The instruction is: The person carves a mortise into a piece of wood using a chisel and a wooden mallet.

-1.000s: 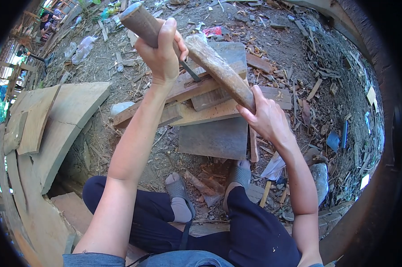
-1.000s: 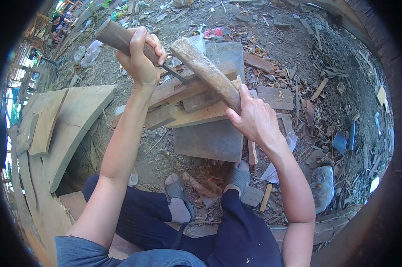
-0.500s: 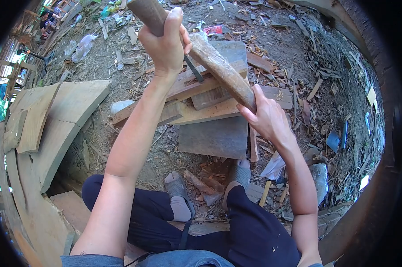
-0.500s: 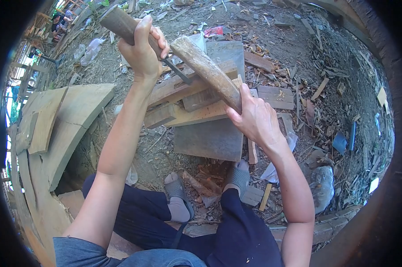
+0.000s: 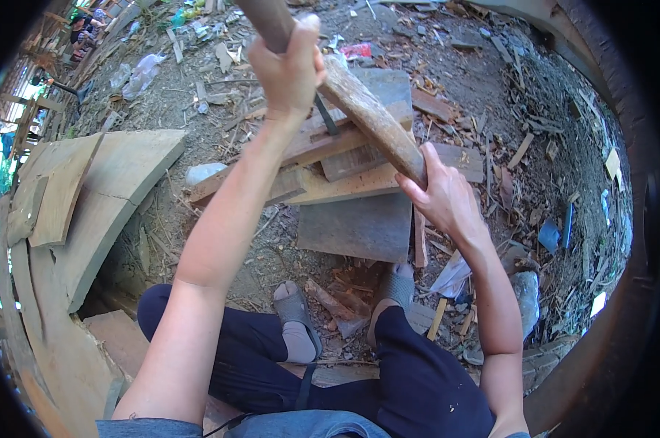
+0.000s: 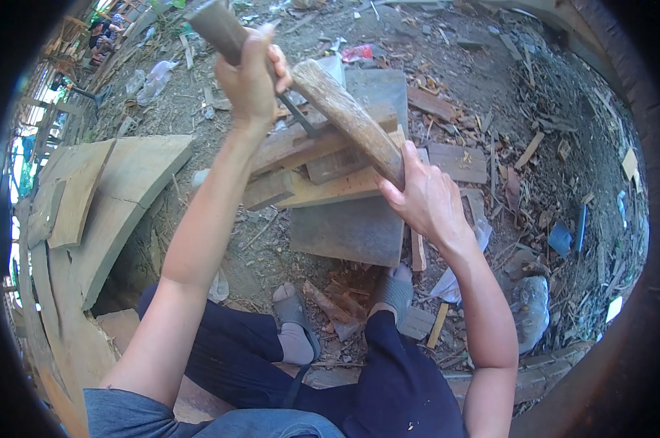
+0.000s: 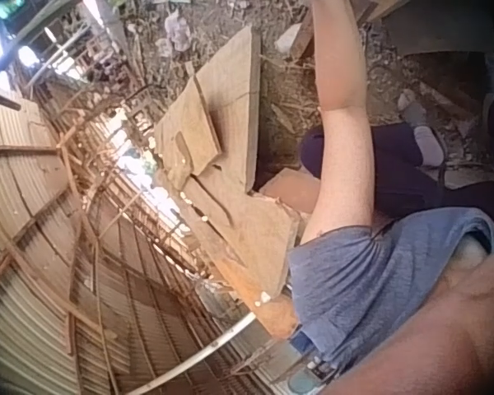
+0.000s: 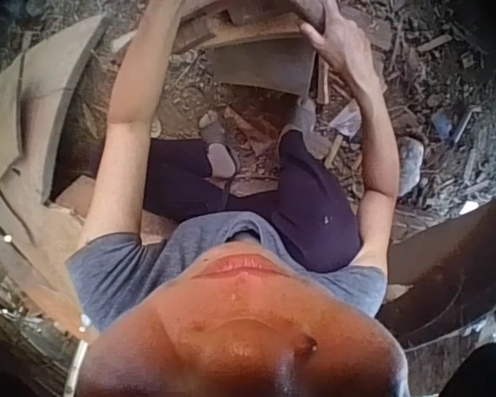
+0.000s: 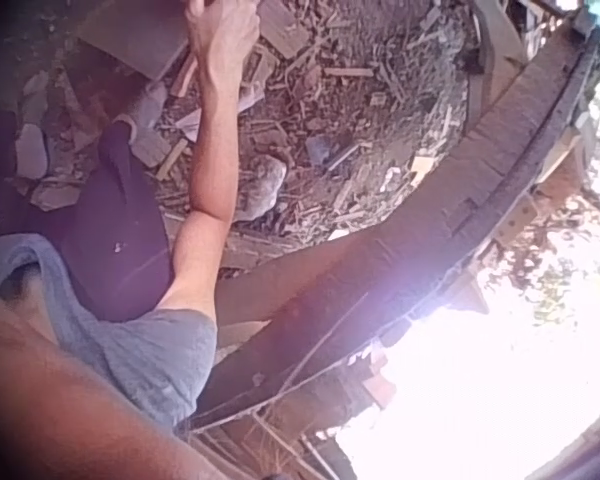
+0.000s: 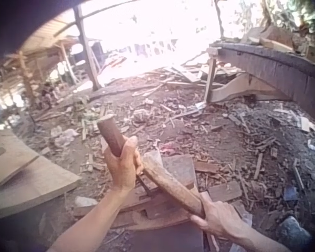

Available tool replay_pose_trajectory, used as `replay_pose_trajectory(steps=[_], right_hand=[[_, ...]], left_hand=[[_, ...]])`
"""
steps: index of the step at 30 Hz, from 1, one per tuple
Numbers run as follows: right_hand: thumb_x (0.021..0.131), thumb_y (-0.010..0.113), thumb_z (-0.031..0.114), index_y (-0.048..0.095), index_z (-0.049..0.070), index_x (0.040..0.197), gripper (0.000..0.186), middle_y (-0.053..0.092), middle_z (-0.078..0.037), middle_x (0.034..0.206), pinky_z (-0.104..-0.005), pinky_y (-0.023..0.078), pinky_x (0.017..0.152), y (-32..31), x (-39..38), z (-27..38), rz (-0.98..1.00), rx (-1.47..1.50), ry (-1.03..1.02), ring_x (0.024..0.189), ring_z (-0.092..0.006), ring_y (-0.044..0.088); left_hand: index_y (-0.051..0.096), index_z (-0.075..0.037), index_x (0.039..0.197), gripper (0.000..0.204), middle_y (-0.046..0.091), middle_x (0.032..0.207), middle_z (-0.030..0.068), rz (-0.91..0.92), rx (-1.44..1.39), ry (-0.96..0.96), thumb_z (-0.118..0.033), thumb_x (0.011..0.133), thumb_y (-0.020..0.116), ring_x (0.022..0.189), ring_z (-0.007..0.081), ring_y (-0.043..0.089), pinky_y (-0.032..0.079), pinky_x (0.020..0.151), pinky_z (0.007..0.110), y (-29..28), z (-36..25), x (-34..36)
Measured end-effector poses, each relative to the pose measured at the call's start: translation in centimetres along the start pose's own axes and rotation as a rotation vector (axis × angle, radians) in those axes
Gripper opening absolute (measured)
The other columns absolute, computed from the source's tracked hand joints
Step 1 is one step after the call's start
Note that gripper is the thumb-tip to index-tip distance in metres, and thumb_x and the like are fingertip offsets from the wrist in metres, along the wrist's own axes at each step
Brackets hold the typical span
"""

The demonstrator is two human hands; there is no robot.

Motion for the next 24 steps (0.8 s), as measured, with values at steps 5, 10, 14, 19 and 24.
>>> replay_pose_trajectory(steps=[5, 10, 14, 19, 24], right_hand=[[0.088, 0.065, 0.039, 0.051, 0.002, 0.131, 0.058, 0.067, -0.019, 0.089, -0.0417, 0.055, 0.066, 1.5, -0.3, -2.3, -0.121, 0.558, -0.159, 0.07, -0.0274, 0.067], [0.091, 0.065, 0.037, 0.053, 0.001, 0.122, 0.049, 0.054, -0.002, 0.075, -0.0235, 0.043, 0.041, -8.2, -3.2, 3.0, -0.21, 0.857, -0.072, 0.051, -0.0083, 0.052], [0.091, 0.068, 0.038, 0.056, 0.0, 0.118, 0.048, 0.058, -0.001, 0.08, -0.0203, 0.041, 0.046, -19.6, -7.3, 9.6, -0.643, 0.791, -0.461, 0.056, -0.0043, 0.051], [0.089, 0.064, 0.041, 0.054, 0.001, 0.118, 0.05, 0.054, -0.002, 0.073, -0.0224, 0.04, 0.046, -17.7, -5.7, 9.9, -0.375, 0.248, -0.434, 0.053, -0.0072, 0.05], [0.084, 0.067, 0.043, 0.055, 0.0, 0.118, 0.056, 0.051, 0.001, 0.074, -0.0219, 0.037, 0.044, -17.4, -6.4, 6.5, -0.308, 0.435, -0.357, 0.053, -0.0066, 0.048]], left_hand=[[0.053, -0.006, 0.079, 0.015, 0.052, 0.057, -0.0004, 0.02, 0.083, 0.042, -0.008, 0.087, 0.065, 0.042, 0.0076, 0.049, 0.038, 0.035, 0.023, 0.9, 1.7, -1.3], [0.054, -0.004, 0.079, 0.014, 0.055, 0.061, -0.0007, -0.004, 0.241, 0.105, -0.006, 0.086, 0.066, 0.045, 0.0068, 0.053, 0.042, 0.037, 0.023, 0.3, 1.6, -1.6], [0.056, -0.003, 0.079, 0.012, 0.057, 0.063, -0.0005, -0.005, 0.298, 0.161, -0.006, 0.085, 0.066, 0.046, 0.0073, 0.055, 0.043, 0.04, 0.023, 1.3, 0.8, -1.6], [0.058, -0.002, 0.081, 0.01, 0.059, 0.065, 0.0023, 0.066, 0.384, 0.226, -0.007, 0.08, 0.067, 0.053, 0.0106, 0.057, 0.046, 0.049, 0.028, 2.8, -0.2, -2.6], [0.062, -0.002, 0.086, 0.012, 0.062, 0.066, 0.0056, -0.012, 0.273, 0.06, -0.008, 0.077, 0.067, 0.057, 0.0153, 0.06, 0.049, 0.057, 0.032, 1.1, 1.4, -2.6]])
Point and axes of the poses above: each hand's wrist, its own x-axis towards the middle knuckle, its own y-axis out of the palm, z = x × y, the point moved 8 cm from there along x, towards the middle knuckle
